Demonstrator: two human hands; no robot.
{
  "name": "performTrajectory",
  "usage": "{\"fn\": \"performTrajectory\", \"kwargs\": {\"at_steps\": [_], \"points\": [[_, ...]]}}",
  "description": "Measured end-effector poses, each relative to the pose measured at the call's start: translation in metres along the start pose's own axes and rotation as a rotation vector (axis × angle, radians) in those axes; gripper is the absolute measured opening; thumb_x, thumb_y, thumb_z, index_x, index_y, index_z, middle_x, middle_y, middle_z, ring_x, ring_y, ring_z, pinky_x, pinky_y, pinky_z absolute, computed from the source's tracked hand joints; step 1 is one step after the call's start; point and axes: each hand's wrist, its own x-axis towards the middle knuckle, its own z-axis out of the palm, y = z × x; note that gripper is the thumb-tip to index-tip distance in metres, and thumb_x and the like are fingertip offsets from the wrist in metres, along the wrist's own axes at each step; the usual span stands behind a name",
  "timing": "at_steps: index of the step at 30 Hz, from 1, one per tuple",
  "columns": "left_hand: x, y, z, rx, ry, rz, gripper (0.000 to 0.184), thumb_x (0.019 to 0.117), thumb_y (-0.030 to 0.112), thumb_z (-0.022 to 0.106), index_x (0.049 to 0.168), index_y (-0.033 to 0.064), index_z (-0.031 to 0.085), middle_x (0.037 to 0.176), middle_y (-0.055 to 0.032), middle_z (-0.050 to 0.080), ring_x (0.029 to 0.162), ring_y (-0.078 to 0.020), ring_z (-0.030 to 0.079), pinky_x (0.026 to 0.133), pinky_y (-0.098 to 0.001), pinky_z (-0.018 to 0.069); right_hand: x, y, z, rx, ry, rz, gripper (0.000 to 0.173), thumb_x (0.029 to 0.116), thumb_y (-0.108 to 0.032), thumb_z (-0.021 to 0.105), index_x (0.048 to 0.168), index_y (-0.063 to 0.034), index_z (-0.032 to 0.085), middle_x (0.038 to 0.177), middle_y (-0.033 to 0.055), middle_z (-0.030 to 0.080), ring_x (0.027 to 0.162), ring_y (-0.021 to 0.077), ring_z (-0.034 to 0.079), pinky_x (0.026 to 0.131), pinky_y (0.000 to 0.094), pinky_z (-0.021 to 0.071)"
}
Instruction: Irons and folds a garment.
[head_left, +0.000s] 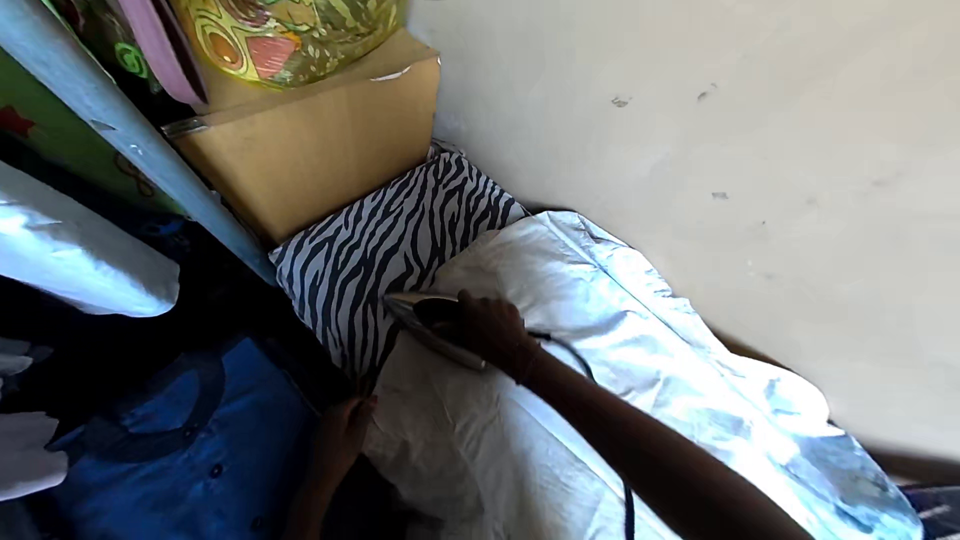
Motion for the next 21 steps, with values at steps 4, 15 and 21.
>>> {"fn": "performTrajectory", "kwargs": {"at_steps": [4,15,21], "points": [[-0.015,0.002,-0.013,-0.001,-0.130,-0.041,0.028,0.1045,0.021,0.059,0.109,-0.0049,0.070,0.093,-0.0200,0.070,0.084,-0.0288,0.066,0.082,-0.0487,0.0514,-0.082,0.001,0.051,0.117,-0.126,0.108,0.068,0.1057,-0.059,0.044,0.135,0.0006,0.054,0.103,0.0269,0.070,0.101,0.0471,0.070,0.085,0.0614,0.0540],[-0.023,0.011,-0.013,0.059,-0.002,0.019,0.029,0.1061,0.020,0.054,0.110,-0.0033,0.070,0.092,-0.0207,0.070,0.085,-0.0331,0.068,0.082,-0.0522,0.0517,-0.003,-0.056,0.031,0.223,0.304,0.036,0.053,0.1049,-0.050,0.055,0.116,0.0013,0.063,0.093,0.0231,0.069,0.089,0.0429,0.071,0.071,0.0590,0.0565],[-0.030,0.010,-0.008,0.004,0.044,0.040,0.030,0.1066,0.021,0.053,0.111,-0.0041,0.070,0.093,-0.0208,0.070,0.085,-0.0327,0.067,0.081,-0.0522,0.0512,-0.070,-0.054,0.052,0.098,0.037,0.026,0.061,0.1069,-0.056,0.044,0.126,0.0003,0.059,0.103,0.0244,0.070,0.102,0.0431,0.070,0.084,0.0579,0.0534]]}}
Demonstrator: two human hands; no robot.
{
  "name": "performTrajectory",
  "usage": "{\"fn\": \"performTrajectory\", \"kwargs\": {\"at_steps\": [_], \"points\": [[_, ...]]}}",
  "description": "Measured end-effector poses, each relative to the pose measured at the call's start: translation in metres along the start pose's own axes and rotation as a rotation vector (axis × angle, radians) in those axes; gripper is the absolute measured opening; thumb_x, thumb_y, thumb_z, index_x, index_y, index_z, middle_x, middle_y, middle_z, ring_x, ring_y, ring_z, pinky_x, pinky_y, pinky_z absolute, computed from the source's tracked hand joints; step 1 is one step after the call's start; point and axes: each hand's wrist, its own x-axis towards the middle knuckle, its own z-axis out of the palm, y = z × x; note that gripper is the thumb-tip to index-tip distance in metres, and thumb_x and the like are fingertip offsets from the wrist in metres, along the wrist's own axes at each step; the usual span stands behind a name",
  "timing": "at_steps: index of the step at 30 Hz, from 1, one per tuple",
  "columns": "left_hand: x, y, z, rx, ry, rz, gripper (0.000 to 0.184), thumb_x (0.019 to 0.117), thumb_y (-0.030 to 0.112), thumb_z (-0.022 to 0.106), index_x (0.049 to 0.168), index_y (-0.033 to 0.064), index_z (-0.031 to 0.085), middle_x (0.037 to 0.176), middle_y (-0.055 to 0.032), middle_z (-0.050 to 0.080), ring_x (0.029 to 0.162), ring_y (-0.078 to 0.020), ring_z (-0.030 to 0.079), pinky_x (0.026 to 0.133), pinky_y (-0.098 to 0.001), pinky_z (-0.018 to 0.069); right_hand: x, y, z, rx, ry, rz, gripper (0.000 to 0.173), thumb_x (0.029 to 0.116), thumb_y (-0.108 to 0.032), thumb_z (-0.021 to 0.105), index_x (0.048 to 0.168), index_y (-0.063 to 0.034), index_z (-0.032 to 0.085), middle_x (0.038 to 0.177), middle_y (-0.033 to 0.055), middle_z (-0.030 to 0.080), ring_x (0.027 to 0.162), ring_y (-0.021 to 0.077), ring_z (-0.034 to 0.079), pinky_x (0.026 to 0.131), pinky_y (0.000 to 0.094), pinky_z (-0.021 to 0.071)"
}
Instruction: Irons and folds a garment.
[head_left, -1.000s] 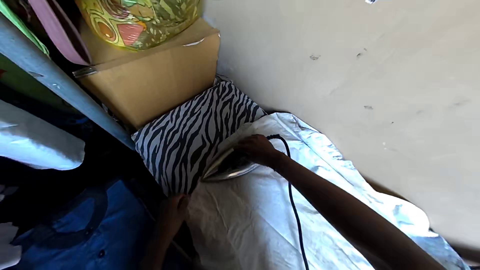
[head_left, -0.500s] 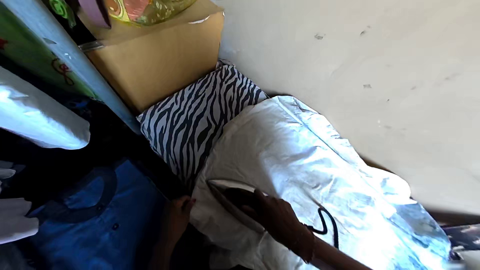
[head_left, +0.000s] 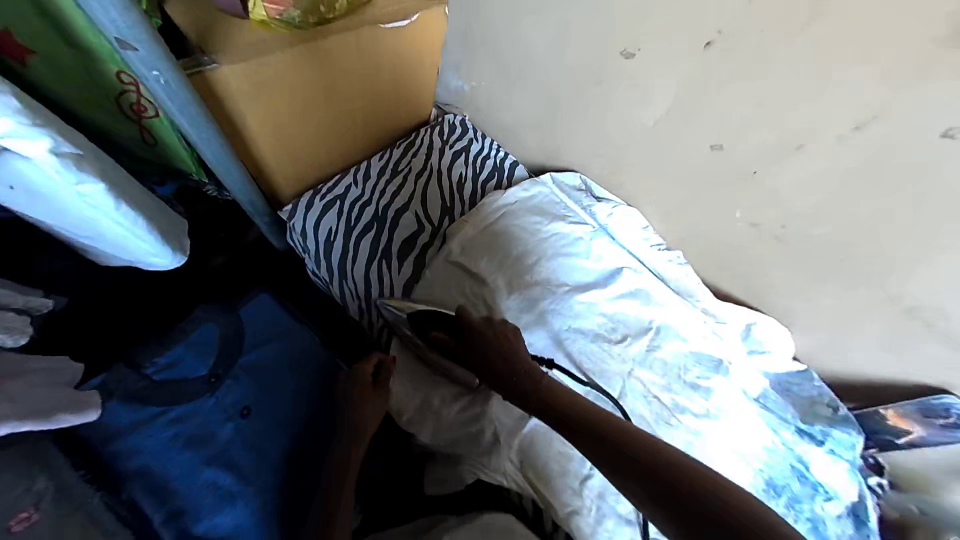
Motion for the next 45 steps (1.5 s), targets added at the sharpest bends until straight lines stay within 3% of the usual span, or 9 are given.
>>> {"fn": "performTrajectory", "kwargs": {"at_steps": [7,11,17,26,29,31,34,37,45], "points": [[-0.003,0.015,0.000,0.214,0.001,-0.069,0.035,0.1099,0.024,0.045,0.121,-0.0012,0.066,0.106,-0.0243,0.070,0.101,-0.0399,0.068,0.090,-0.0579,0.0503,0.031,-0.009,0.005,0.069,0.218,0.036,0.056,0.1047,-0.054,0.053,0.121,-0.0008,0.060,0.099,0.0229,0.070,0.095,0.0428,0.071,0.077,0.0583,0.0564],[0.006,0.015,0.003,0.256,-0.067,-0.100,0.037,0.1105,0.023,0.042,0.126,-0.0019,0.064,0.116,-0.0257,0.068,0.112,-0.0403,0.066,0.097,-0.0567,0.0489,-0.048,0.036,0.026,0.059,0.003,0.220,0.063,0.1059,-0.055,0.047,0.138,-0.0018,0.056,0.112,0.0260,0.070,0.109,0.0452,0.068,0.090,0.0608,0.0526],[0.017,0.008,0.009,0.099,-0.009,0.027,0.045,0.1116,0.027,0.039,0.115,-0.0090,0.065,0.100,-0.0289,0.067,0.097,-0.0419,0.067,0.089,-0.0582,0.0493,-0.165,0.128,0.079,-0.033,0.085,0.459,0.032,0.0961,-0.023,0.069,0.118,0.0007,0.066,0.088,0.0271,0.072,0.085,0.0507,0.072,0.070,0.0642,0.0534],[0.019,-0.007,0.022,0.028,-0.002,0.005,0.042,0.1092,0.028,0.047,0.103,-0.0077,0.068,0.083,-0.0220,0.065,0.078,-0.0339,0.064,0.075,-0.0529,0.0503,0.030,0.040,0.001,-0.112,0.236,0.024,0.023,0.1046,-0.019,0.057,0.118,-0.0024,0.065,0.091,0.0243,0.070,0.086,0.0466,0.071,0.067,0.0606,0.0547],[0.021,0.001,0.019,0.092,-0.057,-0.083,0.042,0.1101,0.028,0.045,0.111,-0.0066,0.068,0.095,-0.0247,0.069,0.091,-0.0374,0.067,0.086,-0.0542,0.0504,0.094,0.032,-0.038,-0.124,0.218,0.051,0.035,0.1042,-0.033,0.057,0.121,-0.0020,0.062,0.100,0.0266,0.070,0.096,0.0489,0.070,0.075,0.0640,0.0533],[0.022,0.003,0.014,0.072,-0.080,-0.104,0.042,0.1107,0.029,0.042,0.113,-0.0046,0.068,0.097,-0.0230,0.068,0.093,-0.0352,0.066,0.087,-0.0524,0.0505,0.106,0.040,-0.052,-0.094,0.167,-0.029,0.054,0.1019,-0.052,0.059,0.127,-0.0041,0.059,0.099,0.0263,0.069,0.096,0.0493,0.069,0.076,0.0658,0.0520],[0.019,-0.006,0.009,0.005,-0.064,-0.055,0.039,0.1098,0.027,0.045,0.113,-0.0028,0.069,0.093,-0.0186,0.068,0.085,-0.0275,0.065,0.081,-0.0452,0.0518,0.112,0.064,-0.059,0.029,0.089,-0.190,0.052,0.1104,-0.049,0.039,0.142,-0.0100,0.053,0.100,0.0261,0.070,0.095,0.0497,0.068,0.079,0.0689,0.0504],[0.013,-0.015,0.006,-0.039,-0.056,-0.018,0.035,0.1092,0.026,0.047,0.111,-0.0010,0.069,0.088,-0.0144,0.067,0.078,-0.0208,0.062,0.076,-0.0392,0.0507,0.113,0.060,-0.059,0.059,0.081,-0.172,0.060,0.1141,-0.044,0.021,0.127,-0.0002,0.060,0.107,0.0295,0.067,0.105,0.0510,0.065,0.084,0.0702,0.0469],[-0.003,-0.016,0.001,-0.072,-0.097,-0.013,0.033,0.1082,0.025,0.049,0.118,-0.0008,0.067,0.093,-0.0145,0.068,0.082,-0.0207,0.064,0.079,-0.0382,0.0519,0.109,0.048,-0.061,0.005,0.074,-0.057,0.064,0.1130,-0.048,0.023,0.123,0.0042,0.059,0.110,0.0302,0.067,0.108,0.0505,0.065,0.087,0.0684,0.0488]]}}
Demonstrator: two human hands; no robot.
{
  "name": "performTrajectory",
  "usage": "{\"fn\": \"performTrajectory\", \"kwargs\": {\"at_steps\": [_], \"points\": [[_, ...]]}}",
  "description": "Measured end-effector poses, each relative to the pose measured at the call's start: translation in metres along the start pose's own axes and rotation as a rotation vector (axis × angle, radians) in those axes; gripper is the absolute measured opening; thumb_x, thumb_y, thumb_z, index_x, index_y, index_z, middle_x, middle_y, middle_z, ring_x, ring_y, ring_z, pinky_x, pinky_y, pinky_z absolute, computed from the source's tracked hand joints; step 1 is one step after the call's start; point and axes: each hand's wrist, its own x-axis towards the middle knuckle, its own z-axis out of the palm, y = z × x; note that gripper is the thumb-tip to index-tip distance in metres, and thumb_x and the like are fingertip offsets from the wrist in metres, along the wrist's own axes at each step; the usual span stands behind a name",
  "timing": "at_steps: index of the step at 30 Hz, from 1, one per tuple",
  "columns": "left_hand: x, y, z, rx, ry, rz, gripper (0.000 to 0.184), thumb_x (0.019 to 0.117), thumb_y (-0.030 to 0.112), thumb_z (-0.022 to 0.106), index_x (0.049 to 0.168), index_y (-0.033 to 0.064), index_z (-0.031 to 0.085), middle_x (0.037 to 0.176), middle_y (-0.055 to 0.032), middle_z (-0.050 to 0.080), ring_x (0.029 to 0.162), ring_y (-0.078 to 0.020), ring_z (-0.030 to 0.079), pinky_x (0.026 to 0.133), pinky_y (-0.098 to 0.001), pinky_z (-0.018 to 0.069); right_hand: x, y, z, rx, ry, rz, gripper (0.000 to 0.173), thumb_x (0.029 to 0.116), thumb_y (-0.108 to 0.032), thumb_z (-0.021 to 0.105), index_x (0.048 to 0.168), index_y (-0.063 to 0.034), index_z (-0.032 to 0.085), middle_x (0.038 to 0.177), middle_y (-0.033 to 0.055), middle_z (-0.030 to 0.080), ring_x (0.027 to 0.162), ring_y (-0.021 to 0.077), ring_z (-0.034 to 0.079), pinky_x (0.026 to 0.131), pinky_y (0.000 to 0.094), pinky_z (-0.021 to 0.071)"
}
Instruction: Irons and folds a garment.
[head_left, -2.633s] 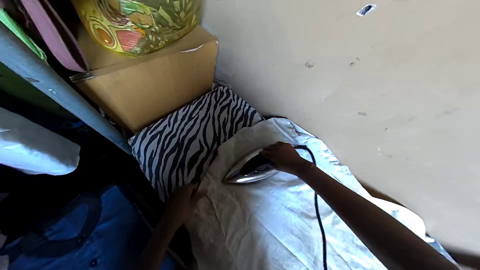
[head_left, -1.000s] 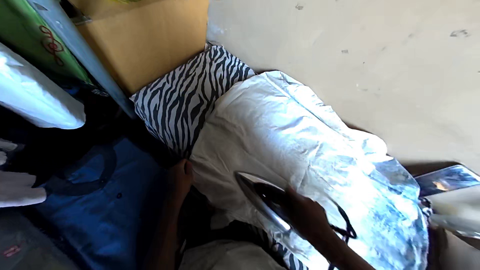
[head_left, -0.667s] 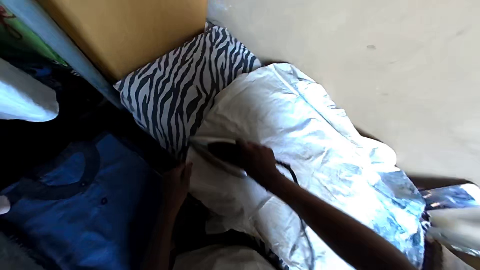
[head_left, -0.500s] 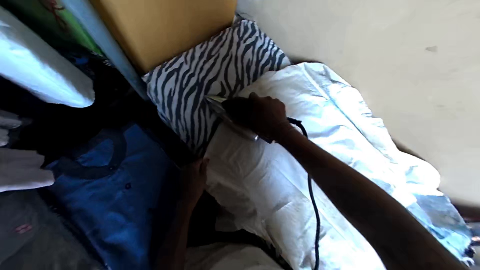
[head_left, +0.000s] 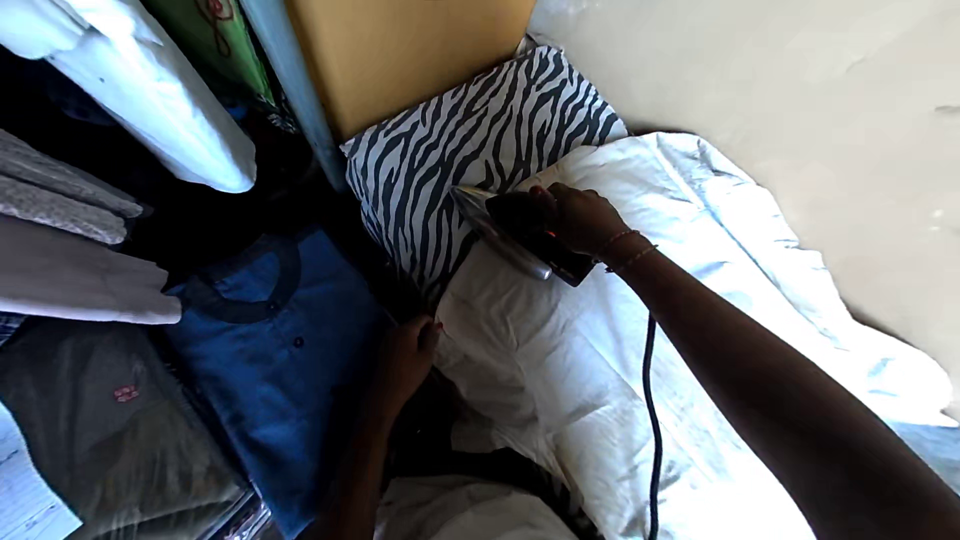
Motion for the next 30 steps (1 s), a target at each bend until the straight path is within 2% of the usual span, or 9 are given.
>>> {"fn": "performTrajectory", "kwargs": {"at_steps": [4,7,11,17,22,26,28,30], "points": [[-0.004,0.004,-0.003,0.021,0.015,0.021,0.033,0.1079,0.023,0.049,0.120,-0.0022,0.067,0.094,-0.0164,0.069,0.082,-0.0230,0.065,0.079,-0.0400,0.0523,0.003,0.011,-0.004,0.158,-0.034,-0.113,0.056,0.1123,-0.045,0.037,0.128,0.0044,0.060,0.103,0.0255,0.070,0.092,0.0404,0.070,0.088,0.0611,0.0530],[-0.003,0.007,-0.003,0.040,-0.008,0.004,0.034,0.1082,0.023,0.049,0.120,-0.0035,0.066,0.094,-0.0184,0.069,0.083,-0.0256,0.065,0.080,-0.0431,0.0522,0.002,0.006,-0.005,0.157,-0.035,-0.106,0.057,0.1102,-0.046,0.044,0.124,0.0066,0.062,0.106,0.0287,0.068,0.100,0.0450,0.067,0.091,0.0650,0.0493],[0.001,0.010,-0.001,0.066,-0.017,0.003,0.035,0.1082,0.026,0.049,0.118,-0.0024,0.067,0.091,-0.0169,0.068,0.081,-0.0256,0.064,0.078,-0.0433,0.0518,-0.002,-0.001,-0.001,0.100,-0.013,-0.032,0.062,0.1085,-0.053,0.043,0.122,0.0049,0.061,0.106,0.0284,0.067,0.104,0.0468,0.066,0.087,0.0665,0.0492],[0.004,0.008,0.001,0.062,-0.014,0.000,0.035,0.1082,0.027,0.049,0.120,-0.0025,0.065,0.087,-0.0150,0.066,0.076,-0.0236,0.062,0.074,-0.0418,0.0507,-0.004,0.004,0.001,0.093,0.038,-0.062,0.060,0.1083,-0.052,0.044,0.115,0.0037,0.064,0.103,0.0263,0.067,0.102,0.0448,0.066,0.085,0.0646,0.0493],[0.007,0.010,0.004,0.058,-0.017,-0.003,0.036,0.1079,0.027,0.050,0.122,-0.0028,0.065,0.093,-0.0178,0.068,0.082,-0.0264,0.065,0.079,-0.0438,0.0521,-0.008,-0.002,-0.001,0.041,0.017,0.001,0.066,0.1075,-0.057,0.041,0.114,0.0049,0.062,0.105,0.0264,0.066,0.104,0.0445,0.066,0.084,0.0631,0.0494],[0.007,0.008,0.004,0.051,-0.008,-0.002,0.036,0.1078,0.028,0.051,0.122,-0.0022,0.065,0.092,-0.0175,0.069,0.081,-0.0262,0.065,0.078,-0.0438,0.0525,-0.012,-0.001,-0.001,0.029,0.059,-0.021,0.062,0.1062,-0.055,0.047,0.123,0.0028,0.060,0.111,0.0272,0.066,0.106,0.0462,0.065,0.085,0.0639,0.0497],[0.008,0.008,0.005,0.039,0.002,-0.011,0.037,0.1080,0.028,0.050,0.122,-0.0024,0.065,0.091,-0.0172,0.068,0.080,-0.0256,0.064,0.077,-0.0429,0.0520,-0.013,0.001,-0.002,0.010,0.071,-0.087,0.056,0.1071,-0.051,0.049,0.127,0.0009,0.059,0.107,0.0266,0.067,0.101,0.0472,0.066,0.082,0.0645,0.0504],[0.009,0.009,0.008,0.060,0.020,-0.026,0.035,0.1081,0.027,0.050,0.114,-0.0035,0.066,0.087,-0.0166,0.066,0.078,-0.0253,0.062,0.075,-0.0429,0.0506,-0.018,-0.003,0.004,0.021,0.074,-0.066,0.055,0.1087,-0.051,0.044,0.119,0.0005,0.061,0.096,0.0264,0.068,0.096,0.0483,0.068,0.078,0.0652,0.0509]]}}
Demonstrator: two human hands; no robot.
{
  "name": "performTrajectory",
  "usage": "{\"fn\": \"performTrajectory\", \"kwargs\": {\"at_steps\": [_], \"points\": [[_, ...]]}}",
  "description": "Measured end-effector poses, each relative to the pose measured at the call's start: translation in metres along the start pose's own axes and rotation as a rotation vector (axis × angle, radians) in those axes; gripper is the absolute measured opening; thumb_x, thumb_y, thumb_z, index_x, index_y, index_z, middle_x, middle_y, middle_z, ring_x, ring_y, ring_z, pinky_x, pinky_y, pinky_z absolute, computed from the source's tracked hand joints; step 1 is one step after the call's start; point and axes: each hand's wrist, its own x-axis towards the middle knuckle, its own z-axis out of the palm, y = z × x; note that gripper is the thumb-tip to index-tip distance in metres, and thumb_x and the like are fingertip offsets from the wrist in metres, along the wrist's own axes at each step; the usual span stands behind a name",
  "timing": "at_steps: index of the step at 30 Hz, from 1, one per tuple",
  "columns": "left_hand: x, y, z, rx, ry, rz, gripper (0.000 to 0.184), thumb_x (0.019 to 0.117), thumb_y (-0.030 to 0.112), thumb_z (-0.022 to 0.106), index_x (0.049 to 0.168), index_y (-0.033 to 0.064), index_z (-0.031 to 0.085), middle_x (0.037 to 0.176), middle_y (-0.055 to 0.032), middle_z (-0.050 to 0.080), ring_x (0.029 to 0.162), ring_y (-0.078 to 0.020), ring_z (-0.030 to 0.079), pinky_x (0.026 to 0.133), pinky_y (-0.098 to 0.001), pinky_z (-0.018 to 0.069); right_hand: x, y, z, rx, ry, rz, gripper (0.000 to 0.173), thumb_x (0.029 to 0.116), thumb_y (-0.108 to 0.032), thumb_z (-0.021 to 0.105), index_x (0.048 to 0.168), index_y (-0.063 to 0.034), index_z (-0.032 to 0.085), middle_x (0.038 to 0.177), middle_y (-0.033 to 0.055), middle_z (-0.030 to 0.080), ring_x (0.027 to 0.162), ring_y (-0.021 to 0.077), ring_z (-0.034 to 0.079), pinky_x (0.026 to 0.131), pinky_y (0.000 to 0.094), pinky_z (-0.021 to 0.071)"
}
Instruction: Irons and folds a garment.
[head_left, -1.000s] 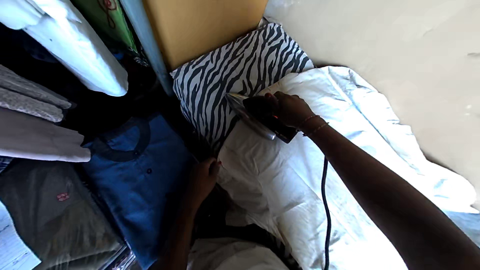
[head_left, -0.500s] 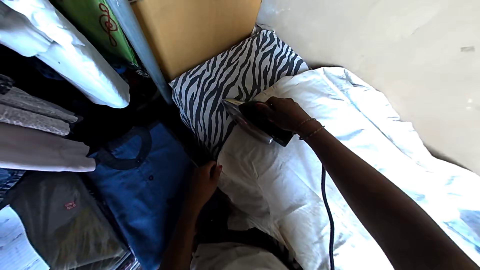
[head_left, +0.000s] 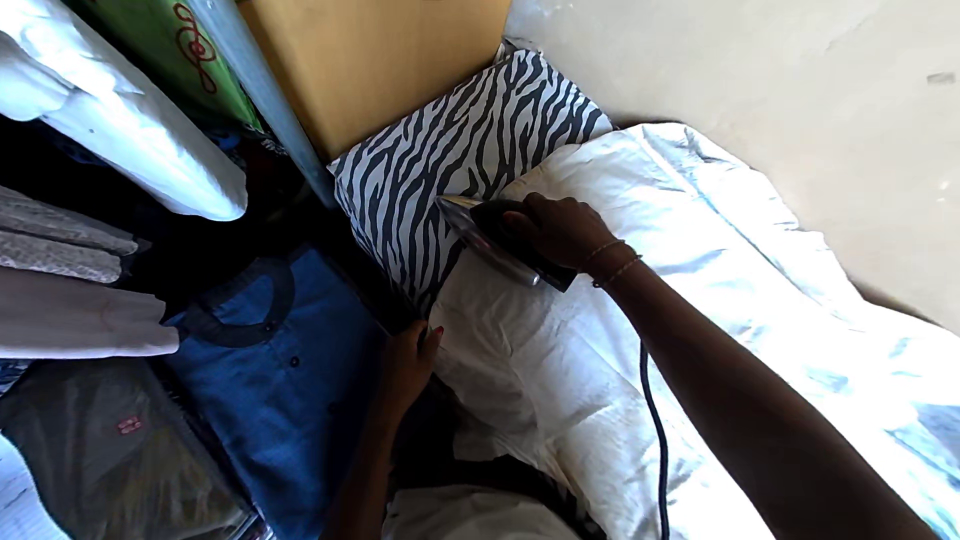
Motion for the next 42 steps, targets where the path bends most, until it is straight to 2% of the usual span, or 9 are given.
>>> {"fn": "performTrajectory", "kwargs": {"at_steps": [8,14,18,21,26,30,34,38,42], "points": [[0.002,0.007,0.000,0.141,-0.022,-0.072,0.034,0.1077,0.021,0.050,0.106,-0.0069,0.069,0.091,-0.0245,0.069,0.087,-0.0396,0.068,0.082,-0.0580,0.0512,-0.127,-0.014,0.068,-0.126,0.067,-0.102,0.055,0.1019,-0.054,0.054,0.105,-0.0002,0.067,0.073,0.0190,0.067,0.067,0.0410,0.071,0.055,0.0533,0.0543],[0.009,0.011,-0.002,0.258,-0.060,-0.112,0.034,0.1083,0.024,0.049,0.108,-0.0034,0.070,0.095,-0.0239,0.069,0.092,-0.0402,0.068,0.084,-0.0600,0.0499,-0.043,-0.016,0.036,0.044,0.217,0.097,0.048,0.1043,-0.050,0.056,0.108,-0.0022,0.061,0.077,0.0193,0.065,0.072,0.0411,0.069,0.058,0.0562,0.0549],[0.013,0.005,-0.006,0.283,-0.110,-0.105,0.036,0.1083,0.025,0.050,0.115,-0.0028,0.071,0.101,-0.0258,0.071,0.098,-0.0435,0.068,0.088,-0.0631,0.0498,-0.098,0.001,0.044,-0.033,-0.086,0.021,0.056,0.1046,-0.054,0.051,0.121,-0.0015,0.062,0.089,0.0233,0.070,0.085,0.0456,0.071,0.070,0.0600,0.0554],[0.025,0.006,-0.006,0.326,-0.214,-0.152,0.037,0.1093,0.026,0.047,0.118,-0.0027,0.068,0.109,-0.0271,0.069,0.106,-0.0443,0.066,0.092,-0.0637,0.0476,-0.113,0.048,0.034,-0.088,-0.032,0.095,0.053,0.1044,-0.051,0.053,0.116,-0.0014,0.065,0.091,0.0238,0.070,0.084,0.0462,0.071,0.068,0.0606,0.0555],[0.026,0.052,0.009,0.380,0.244,0.270,0.029,0.1010,0.007,0.055,0.124,-0.0086,0.065,0.124,-0.0320,0.063,0.118,-0.0505,0.061,0.098,-0.0607,0.0497,-0.069,0.077,0.009,-0.004,-0.006,0.224,0.058,0.1023,-0.057,0.055,0.118,-0.0027,0.065,0.090,0.0214,0.071,0.090,0.0435,0.071,0.077,0.0613,0.0541],[0.060,0.038,0.056,0.493,0.285,0.602,0.076,0.1017,0.056,0.041,0.154,0.0004,0.042,0.160,-0.0191,0.041,0.149,-0.0422,0.036,0.114,-0.0762,0.0166,-0.030,0.065,0.011,-0.079,0.097,0.021,0.057,0.1038,-0.057,0.051,0.114,-0.0029,0.065,0.087,0.0221,0.071,0.085,0.0448,0.072,0.070,0.0599,0.0549],[0.069,0.019,0.068,0.568,0.308,0.594,0.088,0.0989,0.069,0.030,0.157,0.0041,0.039,0.163,-0.0133,0.038,0.152,-0.0375,0.033,0.113,-0.0788,0.0095,0.042,0.088,-0.034,0.030,0.197,0.277,0.058,0.1050,-0.056,0.050,0.125,-0.0022,0.064,0.106,0.0271,0.071,0.104,0.0485,0.069,0.083,0.0659,0.0535],[0.065,0.038,0.043,0.497,0.188,0.537,0.071,0.0991,0.052,0.051,0.152,0.0053,0.047,0.157,-0.0134,0.047,0.148,-0.0380,0.039,0.114,-0.0779,0.0109,0.040,0.090,-0.035,0.111,0.211,0.311,0.059,0.1044,-0.054,0.053,0.120,0.0016,0.065,0.109,0.0281,0.069,0.107,0.0478,0.068,0.086,0.0656,0.0534],[0.089,0.100,-0.010,0.412,0.096,0.452,0.047,0.1065,0.027,0.051,0.143,-0.0019,0.054,0.132,-0.0269,0.063,0.121,-0.0455,0.061,0.104,-0.0639,0.0447,-0.089,0.064,0.015,0.114,-0.069,0.236,0.057,0.1065,-0.052,0.049,0.130,-0.0015,0.059,0.104,0.0273,0.070,0.102,0.0484,0.069,0.085,0.0645,0.0535]]}}
